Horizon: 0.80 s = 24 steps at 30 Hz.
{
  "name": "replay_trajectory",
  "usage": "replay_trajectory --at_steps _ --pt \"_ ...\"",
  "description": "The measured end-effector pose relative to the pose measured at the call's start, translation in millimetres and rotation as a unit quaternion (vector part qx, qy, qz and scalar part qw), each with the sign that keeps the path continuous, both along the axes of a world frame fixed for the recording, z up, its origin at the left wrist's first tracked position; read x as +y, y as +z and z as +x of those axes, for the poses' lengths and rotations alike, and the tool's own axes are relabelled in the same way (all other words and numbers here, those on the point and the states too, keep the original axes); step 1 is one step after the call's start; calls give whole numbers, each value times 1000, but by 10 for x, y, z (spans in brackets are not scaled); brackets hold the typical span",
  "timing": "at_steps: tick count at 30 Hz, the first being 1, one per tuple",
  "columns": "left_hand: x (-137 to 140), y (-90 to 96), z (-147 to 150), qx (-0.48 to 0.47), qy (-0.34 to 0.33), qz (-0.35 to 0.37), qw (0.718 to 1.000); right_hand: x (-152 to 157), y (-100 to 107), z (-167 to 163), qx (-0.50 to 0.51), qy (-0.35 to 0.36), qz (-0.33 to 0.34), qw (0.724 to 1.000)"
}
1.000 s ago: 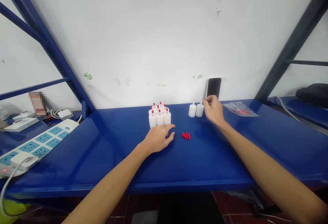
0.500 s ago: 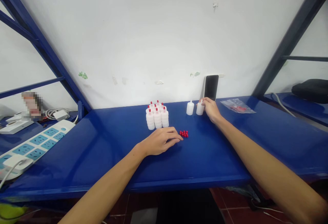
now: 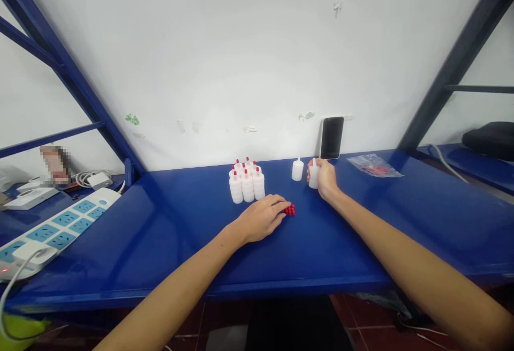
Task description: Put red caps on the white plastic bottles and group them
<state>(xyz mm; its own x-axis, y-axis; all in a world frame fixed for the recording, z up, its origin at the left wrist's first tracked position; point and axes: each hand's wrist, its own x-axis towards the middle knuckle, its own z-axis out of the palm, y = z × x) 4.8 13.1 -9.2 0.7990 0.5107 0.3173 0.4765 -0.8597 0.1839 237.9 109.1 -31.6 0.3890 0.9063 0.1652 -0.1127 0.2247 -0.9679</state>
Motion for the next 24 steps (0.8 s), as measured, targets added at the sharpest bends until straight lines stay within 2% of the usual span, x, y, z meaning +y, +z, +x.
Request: replay_trajectory --at_steps 3,6,11,14,16,18,21,24 --pt "5 -8 -4 -8 2 -5 1000 -85 47 -68 -6 -24 10 1000" --pt "9 -6 -6 -15 -6 -8 1000 -157 106 -148 -12 -24 48 998" --pt "17 4 -21 -14 -17 -14 1000 -195 174 -222 91 -26 48 994" --pt "20 11 -44 -15 -26 -20 999 -201 188 -200 109 -43 59 991" --pt "18 15 -57 -17 -30 -26 999 -219 191 -186 80 -40 73 993" --pt "10 20 -69 -18 -35 -31 999 -253 191 -193 6 -17 93 995" --pt "-9 26 -92 -24 -40 -39 998 -315 179 -251 -128 51 118 983" --pt "-20 33 -127 -42 -37 -56 997 -352 160 -317 -198 136 106 965"
